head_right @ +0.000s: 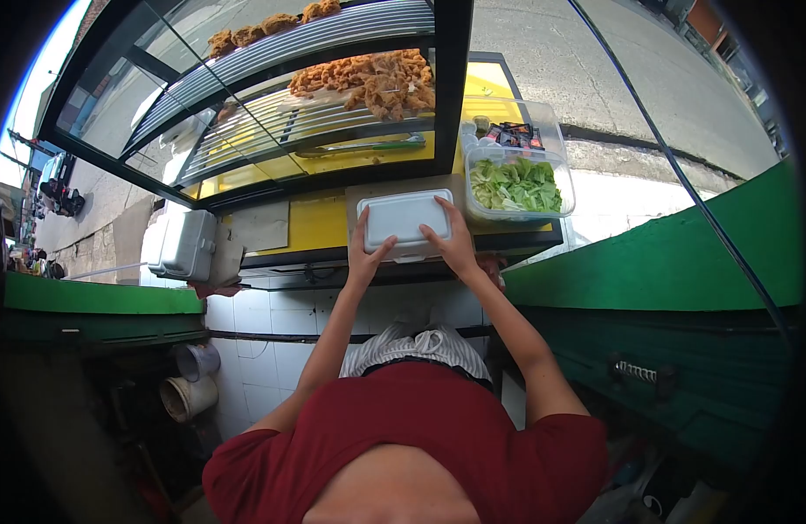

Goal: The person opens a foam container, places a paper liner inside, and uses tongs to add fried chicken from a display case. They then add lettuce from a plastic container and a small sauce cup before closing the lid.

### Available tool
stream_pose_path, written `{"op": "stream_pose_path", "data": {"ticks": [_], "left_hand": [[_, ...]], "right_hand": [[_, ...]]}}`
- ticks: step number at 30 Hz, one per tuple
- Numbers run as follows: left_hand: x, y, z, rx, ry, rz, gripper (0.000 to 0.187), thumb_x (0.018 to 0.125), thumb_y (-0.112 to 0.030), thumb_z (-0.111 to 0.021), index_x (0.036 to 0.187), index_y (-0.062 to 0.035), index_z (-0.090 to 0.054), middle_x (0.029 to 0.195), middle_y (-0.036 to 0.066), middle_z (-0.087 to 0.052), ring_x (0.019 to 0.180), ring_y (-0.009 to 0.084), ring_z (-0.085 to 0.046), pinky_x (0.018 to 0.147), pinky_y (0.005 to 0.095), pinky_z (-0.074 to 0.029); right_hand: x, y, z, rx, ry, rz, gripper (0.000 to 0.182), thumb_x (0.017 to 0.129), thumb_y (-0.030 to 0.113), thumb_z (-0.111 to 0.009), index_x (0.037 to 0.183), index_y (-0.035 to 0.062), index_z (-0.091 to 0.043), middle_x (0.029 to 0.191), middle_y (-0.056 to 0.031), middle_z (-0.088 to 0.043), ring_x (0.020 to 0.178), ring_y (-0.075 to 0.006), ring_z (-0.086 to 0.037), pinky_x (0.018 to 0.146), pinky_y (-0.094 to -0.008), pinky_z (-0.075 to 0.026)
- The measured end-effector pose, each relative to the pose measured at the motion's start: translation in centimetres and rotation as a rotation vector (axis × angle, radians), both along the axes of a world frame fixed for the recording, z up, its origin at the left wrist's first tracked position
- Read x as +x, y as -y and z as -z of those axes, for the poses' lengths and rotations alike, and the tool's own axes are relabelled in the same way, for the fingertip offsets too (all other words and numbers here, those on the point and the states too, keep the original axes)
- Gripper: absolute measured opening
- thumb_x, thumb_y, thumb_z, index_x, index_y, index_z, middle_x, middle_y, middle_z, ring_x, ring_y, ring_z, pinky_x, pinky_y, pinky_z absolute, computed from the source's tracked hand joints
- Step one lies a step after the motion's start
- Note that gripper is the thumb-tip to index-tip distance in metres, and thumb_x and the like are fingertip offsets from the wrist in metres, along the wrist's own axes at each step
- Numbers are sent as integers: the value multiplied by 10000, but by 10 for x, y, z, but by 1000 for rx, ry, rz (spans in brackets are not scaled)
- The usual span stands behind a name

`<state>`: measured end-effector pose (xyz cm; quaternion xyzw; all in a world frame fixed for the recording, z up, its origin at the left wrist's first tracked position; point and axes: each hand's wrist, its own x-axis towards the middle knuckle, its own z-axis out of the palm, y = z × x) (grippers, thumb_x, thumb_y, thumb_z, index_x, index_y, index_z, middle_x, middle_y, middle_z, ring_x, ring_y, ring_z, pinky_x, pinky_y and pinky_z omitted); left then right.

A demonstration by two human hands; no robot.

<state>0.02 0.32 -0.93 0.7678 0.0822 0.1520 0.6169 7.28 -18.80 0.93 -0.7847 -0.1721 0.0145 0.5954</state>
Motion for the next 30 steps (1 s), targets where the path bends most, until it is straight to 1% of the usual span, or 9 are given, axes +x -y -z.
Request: {"op": "stream_pose_path", "data": {"ticks": [5, 8, 9, 10, 14, 17, 25, 29, 30], "left_hand": [[-20, 1, -13, -67, -41, -109, 835, 770, -279, -741, 1442, -74, -289, 1356, 198, -389, 1242, 308, -423, 1031, 386, -349], [-48, -4, -51, -239, 21, -242, 883, 764, -220, -744, 1462, -71, -225, 1379, 183, -372, 1249, 283, -421, 1027, 367, -364], [-59, -7, -62, -308, 63, -291, 901, 761, -200, -746, 1469, -69, -203, 1388, 178, -366, 1251, 275, -419, 1025, 360, -369], [-71, -16, -66, -292, 65, -315, 949, 750, -164, -750, 1477, -60, -149, 1396, 168, -353, 1254, 253, -414, 1017, 346, -383], [-126, -49, -83, -423, 58, -530, 970, 752, -153, -745, 1475, -43, -108, 1371, 182, -368, 1219, 260, -451, 1008, 348, -395], [-172, -81, -90, -618, 132, -601, 983, 743, -161, -753, 1470, -26, -105, 1348, 180, -386, 1205, 252, -461, 998, 345, -405], [-304, -210, -90, -555, 179, -769, 952, 755, -167, -730, 1463, -13, -112, 1320, 162, -407, 1205, 233, -456, 1006, 341, -392], [-356, -264, -97, -555, 172, -836, 922, 768, -160, -714, 1463, -29, -123, 1319, 155, -398, 1193, 234, -460, 1003, 354, -401], [-365, -278, -94, -537, 157, -852, 959, 762, -174, -722, 1471, -35, -90, 1347, 167, -367, 1208, 254, -451, 1009, 360, -398]], "right_hand": [[-2, -11, -15, 69, -89, -86, 568, 813, 263, -689, 1301, 64, -476, 1264, -152, -509, 1157, -251, -494, 1000, -333, -360], [-9, -30, -37, 118, -217, -204, 560, 812, 255, -678, 1303, 79, -473, 1256, -140, -500, 1149, -230, -485, 993, -333, -362], [-13, -40, -44, 135, -235, -253, 551, 814, 253, -673, 1299, 84, -476, 1255, -140, -501, 1146, -231, -487, 994, -334, -362], [-17, -52, -50, 151, -254, -299, 542, 815, 250, -669, 1296, 88, -479, 1254, -140, -502, 1143, -231, -488, 994, -336, -361], [-41, -114, -72, 165, -296, -478, 493, 817, 242, -646, 1267, 104, -503, 1221, -134, -524, 1125, -232, -494, 991, -342, -362], [-75, -167, -82, 147, -302, -581, 481, 807, 240, -642, 1252, 105, -516, 1197, -133, -538, 1106, -232, -502, 975, -342, -374], [-193, -328, -75, 205, -346, -758, 462, 795, 230, -647, 1229, 116, -536, 1174, -114, -549, 1066, -217, -519, 949, -327, -390], [-239, -395, -72, 242, -400, -838, 447, 807, 179, -651, 1231, 94, -537, 1206, -99, -543, 1125, -201, -499, 993, -311, -354], [-246, -410, -72, 260, -406, -853, 447, 809, 166, -650, 1234, 83, -536, 1227, -95, -533, 1161, -202, -481, 1012, -308, -336]]}}
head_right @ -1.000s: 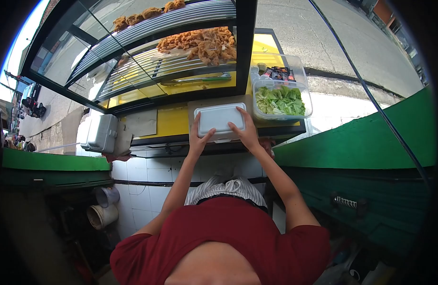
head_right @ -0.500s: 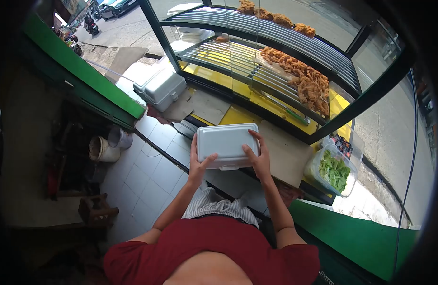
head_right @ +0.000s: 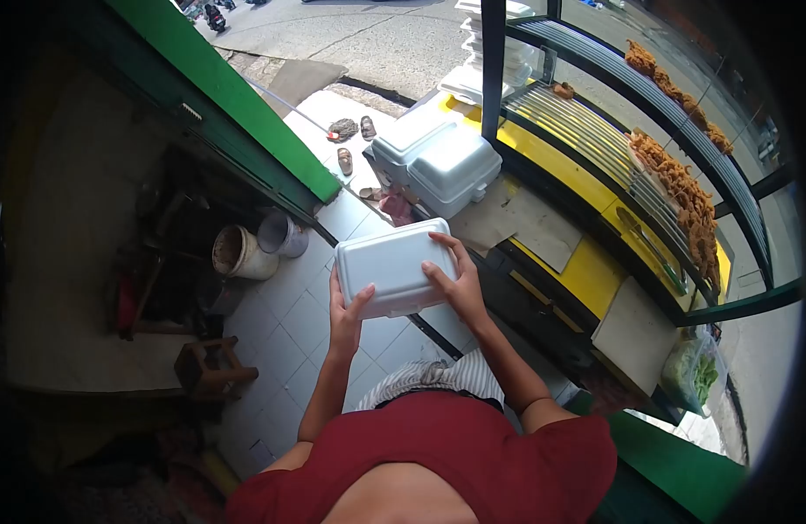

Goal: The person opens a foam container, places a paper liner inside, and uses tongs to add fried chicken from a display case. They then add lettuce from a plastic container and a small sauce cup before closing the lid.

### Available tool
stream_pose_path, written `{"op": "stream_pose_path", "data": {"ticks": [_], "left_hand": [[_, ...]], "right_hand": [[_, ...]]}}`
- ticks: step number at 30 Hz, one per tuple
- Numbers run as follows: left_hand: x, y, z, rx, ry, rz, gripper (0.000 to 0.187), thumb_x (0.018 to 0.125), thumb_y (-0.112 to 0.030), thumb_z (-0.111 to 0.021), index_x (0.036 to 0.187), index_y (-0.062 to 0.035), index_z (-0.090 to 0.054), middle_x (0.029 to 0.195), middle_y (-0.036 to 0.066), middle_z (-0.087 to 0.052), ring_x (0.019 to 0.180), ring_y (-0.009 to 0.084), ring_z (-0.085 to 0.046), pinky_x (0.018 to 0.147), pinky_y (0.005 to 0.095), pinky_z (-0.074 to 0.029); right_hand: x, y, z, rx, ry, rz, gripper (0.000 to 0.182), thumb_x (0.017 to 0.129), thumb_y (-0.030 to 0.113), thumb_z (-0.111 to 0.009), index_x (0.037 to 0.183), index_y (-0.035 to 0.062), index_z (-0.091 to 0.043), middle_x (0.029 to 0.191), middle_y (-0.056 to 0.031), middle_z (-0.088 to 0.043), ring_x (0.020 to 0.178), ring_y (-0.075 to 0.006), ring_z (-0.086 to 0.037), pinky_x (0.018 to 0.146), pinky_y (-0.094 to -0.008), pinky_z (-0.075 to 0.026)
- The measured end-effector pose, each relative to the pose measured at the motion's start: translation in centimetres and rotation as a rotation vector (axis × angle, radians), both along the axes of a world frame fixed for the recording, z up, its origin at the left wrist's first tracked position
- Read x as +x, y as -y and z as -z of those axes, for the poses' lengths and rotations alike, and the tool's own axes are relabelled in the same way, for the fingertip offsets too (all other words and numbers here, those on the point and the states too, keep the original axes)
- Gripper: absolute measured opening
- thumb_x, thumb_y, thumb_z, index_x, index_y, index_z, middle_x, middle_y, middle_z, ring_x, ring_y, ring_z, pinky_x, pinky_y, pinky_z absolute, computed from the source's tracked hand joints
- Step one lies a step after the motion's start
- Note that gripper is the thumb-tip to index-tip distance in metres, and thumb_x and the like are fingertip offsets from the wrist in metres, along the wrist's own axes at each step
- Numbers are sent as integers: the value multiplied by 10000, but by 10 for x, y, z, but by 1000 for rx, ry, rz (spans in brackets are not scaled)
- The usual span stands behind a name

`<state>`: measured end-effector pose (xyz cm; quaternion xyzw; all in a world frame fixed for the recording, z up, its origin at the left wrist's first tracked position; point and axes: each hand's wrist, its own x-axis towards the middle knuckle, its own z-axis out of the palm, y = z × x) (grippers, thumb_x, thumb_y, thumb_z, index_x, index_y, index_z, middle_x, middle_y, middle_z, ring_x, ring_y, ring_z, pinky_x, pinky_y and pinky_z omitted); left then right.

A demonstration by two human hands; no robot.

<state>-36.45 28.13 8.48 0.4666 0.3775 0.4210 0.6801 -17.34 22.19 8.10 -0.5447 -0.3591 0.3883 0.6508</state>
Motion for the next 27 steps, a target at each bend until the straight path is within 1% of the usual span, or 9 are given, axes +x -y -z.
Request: {"op": "stream_pose_path", "data": {"ticks": [3, 6, 9, 11, 14, 17, 18, 24, 27], "left_hand": [[-19, -40, 2, -46, -56, 43, 1018, 750, -200, -740, 1480, -53, -45, 1375, 190, -334, 1231, 282, -433, 999, 378, -413], [-17, -81, -10, 58, -136, 119, 1071, 736, -233, -759, 1488, -79, -12, 1387, 215, -318, 1242, 314, -423, 985, 403, -429], [-3, -126, -8, 102, -139, 184, 1078, 728, -250, -771, 1491, -96, -26, 1392, 225, -312, 1234, 326, -431, 970, 419, -443], [9, -152, -12, 142, -137, 175, 1037, 728, -245, -773, 1491, -95, -86, 1388, 227, -326, 1229, 330, -437, 977, 418, -438], [28, -199, -11, 179, -80, 185, 953, 752, -217, -750, 1483, -82, -154, 1394, 218, -332, 1247, 318, -424, 999, 412, -420], [41, -256, -6, 226, -47, 203, 920, 761, -196, -738, 1479, -76, -174, 1418, 199, -315, 1263, 302, -408, 1020, 404, -398], [48, -271, -15, 218, -42, 196, 894, 767, -181, -730, 1477, -85, -196, 1437, 178, -300, 1272, 290, -398, 1035, 397, -378], [88, -365, -32, 169, -50, 335, 883, 749, -171, -718, 1476, -108, -222, 1431, 155, -314, 1267, 271, -400, 1038, 394, -365], [107, -403, -12, 64, -49, 409, 889, 747, -192, -721, 1478, -107, -222, 1428, 159, -323, 1261, 272, -408, 1036, 392, -362]], "right_hand": [[-11, -33, -5, 1, 19, -18, 445, 810, 162, -647, 1233, 80, -536, 1244, -99, -518, 1178, -210, -470, 1022, -310, -328], [-10, -63, -13, -15, 40, 14, 453, 808, 162, -643, 1239, 80, -533, 1255, -104, -503, 1189, -214, -463, 1028, -318, -326], [-3, -88, -20, -54, 70, 68, 476, 814, 219, -631, 1262, 103, -523, 1267, -110, -500, 1179, -229, -465, 1026, -326, -330], [5, -108, -25, -92, 72, 90, 500, 807, 254, -631, 1279, 131, -518, 1313, -129, -467, 1229, -257, -435, 1051, -352, -312], [18, -152, -17, -94, 216, 178, 510, 802, 280, -629, 1283, 151, -526, 1400, -158, -380, 1306, -305, -368, 1077, -398, -294], [27, -200, -34, -94, 388, 230, 496, 807, 290, -622, 1277, 156, -540, 1473, -173, -270, 1359, -348, -292, 1090, -437, -283], [32, -216, -36, -61, 431, 215, 466, 822, 291, -613, 1266, 159, -555, 1499, -176, -217, 1368, -361, -273, 1090, -451, -287], [53, -283, -50, -82, 373, 230, 431, 844, 310, -621, 1236, 136, -578, 1487, -202, -218, 1363, -375, -279, 1066, -469, -321], [66, -301, -48, -138, 478, 269, 423, 848, 333, -626, 1218, 133, -591, 1465, -210, -258, 1350, -380, -301, 1057, -474, -333]]}}
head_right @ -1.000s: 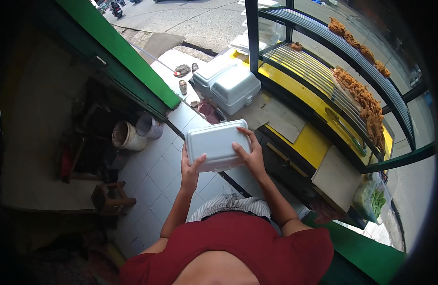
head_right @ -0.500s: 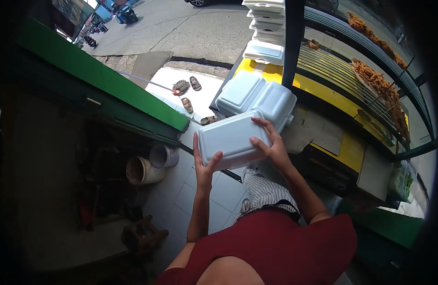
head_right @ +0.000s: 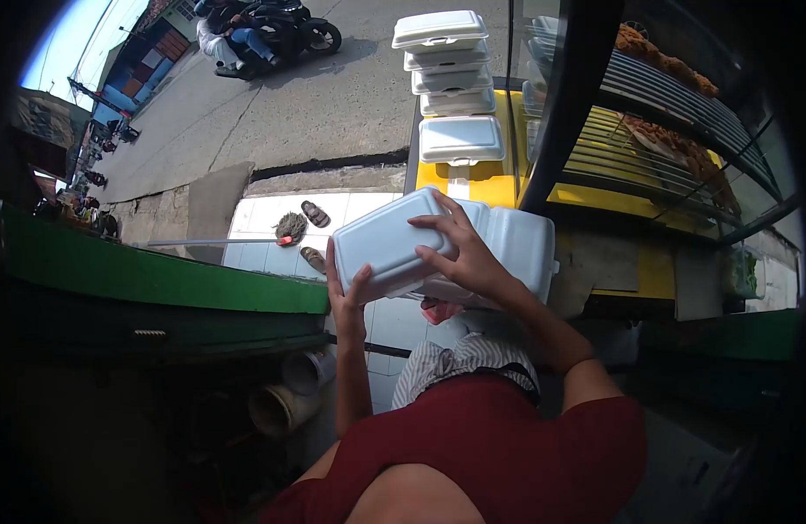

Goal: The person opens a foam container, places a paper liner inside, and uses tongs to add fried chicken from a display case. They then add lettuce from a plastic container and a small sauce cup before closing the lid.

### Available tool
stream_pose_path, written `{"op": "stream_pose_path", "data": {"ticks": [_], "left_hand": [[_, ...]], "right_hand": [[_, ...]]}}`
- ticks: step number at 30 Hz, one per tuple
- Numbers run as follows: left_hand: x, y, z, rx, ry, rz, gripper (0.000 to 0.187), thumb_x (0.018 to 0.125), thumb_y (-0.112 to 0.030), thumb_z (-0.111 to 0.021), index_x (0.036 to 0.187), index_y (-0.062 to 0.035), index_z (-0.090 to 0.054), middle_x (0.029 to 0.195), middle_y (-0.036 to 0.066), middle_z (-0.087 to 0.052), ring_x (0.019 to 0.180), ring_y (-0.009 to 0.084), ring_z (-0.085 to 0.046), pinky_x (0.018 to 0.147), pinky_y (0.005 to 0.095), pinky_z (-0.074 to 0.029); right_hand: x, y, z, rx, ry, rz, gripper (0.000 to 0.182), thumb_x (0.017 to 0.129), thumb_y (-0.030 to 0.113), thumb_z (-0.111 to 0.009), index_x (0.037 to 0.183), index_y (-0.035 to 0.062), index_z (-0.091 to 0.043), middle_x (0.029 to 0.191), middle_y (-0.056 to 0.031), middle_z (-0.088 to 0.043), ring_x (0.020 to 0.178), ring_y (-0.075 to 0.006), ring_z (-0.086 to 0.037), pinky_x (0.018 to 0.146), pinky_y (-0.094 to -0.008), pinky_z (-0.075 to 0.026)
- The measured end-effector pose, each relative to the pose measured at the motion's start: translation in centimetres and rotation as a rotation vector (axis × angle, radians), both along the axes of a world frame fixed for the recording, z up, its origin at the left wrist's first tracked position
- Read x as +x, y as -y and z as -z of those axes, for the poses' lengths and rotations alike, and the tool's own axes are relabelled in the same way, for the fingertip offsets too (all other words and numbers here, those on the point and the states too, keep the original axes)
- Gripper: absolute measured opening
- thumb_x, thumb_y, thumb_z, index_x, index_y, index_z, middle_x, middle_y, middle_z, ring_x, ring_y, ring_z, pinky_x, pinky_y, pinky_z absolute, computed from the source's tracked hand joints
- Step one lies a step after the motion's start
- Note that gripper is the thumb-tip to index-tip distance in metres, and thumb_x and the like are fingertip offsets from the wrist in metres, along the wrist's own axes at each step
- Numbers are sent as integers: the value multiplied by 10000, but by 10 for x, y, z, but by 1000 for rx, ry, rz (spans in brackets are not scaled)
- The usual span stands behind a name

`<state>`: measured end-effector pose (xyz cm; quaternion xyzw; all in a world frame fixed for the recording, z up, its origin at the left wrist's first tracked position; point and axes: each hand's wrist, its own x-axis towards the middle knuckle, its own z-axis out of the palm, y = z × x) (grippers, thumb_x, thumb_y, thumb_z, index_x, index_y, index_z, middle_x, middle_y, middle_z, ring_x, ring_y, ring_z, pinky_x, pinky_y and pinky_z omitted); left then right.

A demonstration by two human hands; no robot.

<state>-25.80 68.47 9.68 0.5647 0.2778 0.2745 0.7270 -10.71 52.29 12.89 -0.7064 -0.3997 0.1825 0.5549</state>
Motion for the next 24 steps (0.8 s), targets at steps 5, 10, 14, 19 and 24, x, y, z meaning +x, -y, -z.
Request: {"op": "stream_pose_path", "data": {"ticks": [5, 10, 14, 19, 24], "left_hand": [[36, -47, 19, -63, 31, 126, 868, 774, -209, -699, 1484, -150, -205, 1390, 165, -357, 1187, 270, -490, 864, 375, -519], [62, -91, 37, 29, 18, 197, 867, 778, -236, -712, 1481, -149, -211, 1401, 170, -345, 1203, 276, -472, 930, 390, -474], [79, -113, 35, 6, -15, 257, 883, 763, -265, -735, 1473, -115, -233, 1415, 182, -339, 1236, 288, -439, 996, 391, -415], [92, -136, 45, 18, -39, 326, 888, 758, -279, -742, 1469, -106, -239, 1416, 190, -341, 1230, 295, -445, 993, 397, -419], [104, -149, 64, 44, -39, 378, 891, 755, -289, -749, 1466, -99, -247, 1412, 192, -349, 1224, 299, -451, 995, 399, -414]], "right_hand": [[36, -20, -4, -74, -19, 135, 383, 890, 340, -586, 1193, 106, -596, 1365, -204, -408, 1282, -361, -403, 1035, -466, -357], [119, -49, 54, 165, -655, 490, 690, 841, 408, -649, 1393, 93, -379, 1399, -166, -364, 1332, -234, -322, 1028, -434, -326], [179, -75, 107, 168, -891, 873, 955, 741, 466, -732, 1459, 103, -219, 1474, -157, -233, 1370, -289, -223, 1054, -491, -265], [209, -106, 136, 102, -1140, 1046, 1014, 681, 521, -770, 1448, 127, -236, 1455, -148, -259, 1329, -343, -268, 1051, -534, -245], [214, -107, 134, 135, -1288, 1022, 976, 651, 556, -782, 1396, 134, -312, 1347, -132, -389, 1217, -311, -400, 1025, -534, -287]]}}
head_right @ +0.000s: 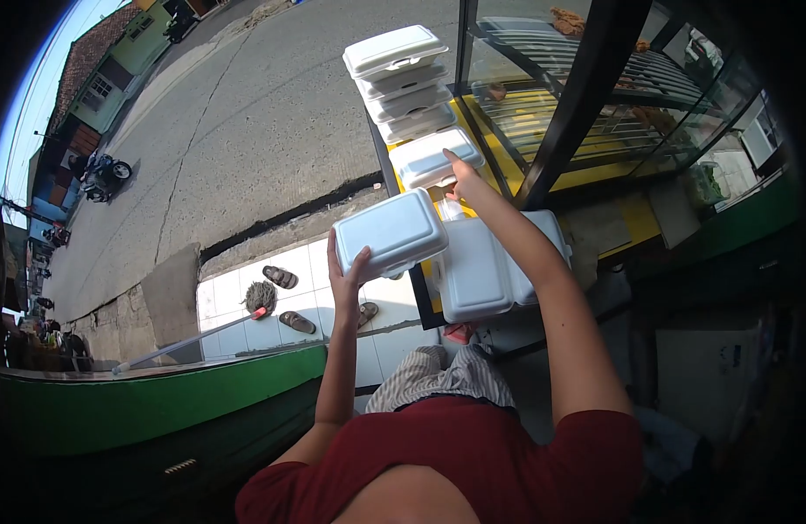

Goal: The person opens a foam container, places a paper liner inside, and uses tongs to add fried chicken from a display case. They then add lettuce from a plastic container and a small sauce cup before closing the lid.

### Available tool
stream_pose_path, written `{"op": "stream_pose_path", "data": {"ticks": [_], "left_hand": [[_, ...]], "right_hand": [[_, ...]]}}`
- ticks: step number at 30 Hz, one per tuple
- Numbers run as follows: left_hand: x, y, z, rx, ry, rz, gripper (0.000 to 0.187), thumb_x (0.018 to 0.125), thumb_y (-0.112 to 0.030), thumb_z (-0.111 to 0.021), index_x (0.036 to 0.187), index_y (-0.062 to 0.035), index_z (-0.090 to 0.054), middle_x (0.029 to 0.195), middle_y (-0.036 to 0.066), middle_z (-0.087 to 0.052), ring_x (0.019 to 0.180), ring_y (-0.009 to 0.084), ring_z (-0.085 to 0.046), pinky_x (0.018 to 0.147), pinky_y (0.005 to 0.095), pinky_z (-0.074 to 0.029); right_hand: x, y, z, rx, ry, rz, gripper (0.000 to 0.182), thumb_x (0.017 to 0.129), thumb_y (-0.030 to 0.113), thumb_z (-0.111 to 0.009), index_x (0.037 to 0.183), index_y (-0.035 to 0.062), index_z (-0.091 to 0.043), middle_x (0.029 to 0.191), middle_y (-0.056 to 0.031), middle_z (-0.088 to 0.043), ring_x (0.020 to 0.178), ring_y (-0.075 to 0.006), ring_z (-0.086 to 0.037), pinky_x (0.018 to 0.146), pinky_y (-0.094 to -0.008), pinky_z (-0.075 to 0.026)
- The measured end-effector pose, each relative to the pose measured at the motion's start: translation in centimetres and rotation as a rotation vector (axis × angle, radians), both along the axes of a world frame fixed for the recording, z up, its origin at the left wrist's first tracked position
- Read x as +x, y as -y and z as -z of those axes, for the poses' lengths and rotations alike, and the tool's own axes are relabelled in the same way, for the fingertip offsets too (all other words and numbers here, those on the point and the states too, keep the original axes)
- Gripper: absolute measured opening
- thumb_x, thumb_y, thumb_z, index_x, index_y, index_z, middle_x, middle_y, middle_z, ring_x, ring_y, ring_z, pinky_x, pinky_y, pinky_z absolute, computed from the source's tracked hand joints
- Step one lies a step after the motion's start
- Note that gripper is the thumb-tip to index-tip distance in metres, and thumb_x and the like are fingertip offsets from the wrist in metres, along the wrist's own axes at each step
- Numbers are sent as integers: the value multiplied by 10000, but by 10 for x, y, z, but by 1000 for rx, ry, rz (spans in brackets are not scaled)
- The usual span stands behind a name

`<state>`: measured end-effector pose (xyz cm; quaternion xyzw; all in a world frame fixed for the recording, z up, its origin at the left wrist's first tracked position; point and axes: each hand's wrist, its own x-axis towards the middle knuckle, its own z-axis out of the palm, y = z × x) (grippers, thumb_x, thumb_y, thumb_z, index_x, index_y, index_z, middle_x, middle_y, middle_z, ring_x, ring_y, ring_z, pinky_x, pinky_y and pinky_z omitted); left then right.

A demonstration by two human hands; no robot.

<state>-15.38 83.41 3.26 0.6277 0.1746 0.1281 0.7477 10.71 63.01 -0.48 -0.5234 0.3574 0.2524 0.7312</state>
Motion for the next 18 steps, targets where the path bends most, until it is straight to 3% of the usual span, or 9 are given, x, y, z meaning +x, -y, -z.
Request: {"op": "stream_pose_path", "data": {"ticks": [8, 12, 15, 18], "left_hand": [[11, -3, 5, -57, -43, 35, 890, 749, -280, -755, 1464, -109, -254, 1387, 184, -382, 1204, 288, -470, 977, 390, -432], [16, -3, 9, -65, -35, 38, 888, 751, -275, -754, 1465, -111, -252, 1380, 181, -387, 1190, 286, -480, 969, 394, -441], [17, -3, 9, -80, -36, 39, 890, 751, -268, -754, 1467, -114, -247, 1376, 178, -388, 1182, 282, -485, 965, 392, -445], [17, -4, 2, -70, -46, 12, 892, 751, -258, -754, 1468, -119, -243, 1368, 181, -392, 1176, 283, -487, 961, 392, -448]], "right_hand": [[0, 11, 20, 63, -40, 37, 924, 660, 552, -777, 1351, 107, -355, 1263, -146, -460, 1186, -303, -448, 1020, -509, -332], [-2, 10, 22, 84, 59, 115, 806, 726, 460, -752, 1339, 101, -373, 1288, -142, -467, 1160, -328, -480, 1022, -514, -353], [-4, 8, 13, 310, 192, 263, 660, 803, 346, -703, 1330, 99, -392, 1295, -147, -478, 1176, -343, -482, 1005, -524, -387], [-7, 12, 1, 318, 226, 308, 543, 860, 255, -643, 1322, 97, -405, 1288, -148, -493, 1193, -336, -482, 994, -532, -408]]}}
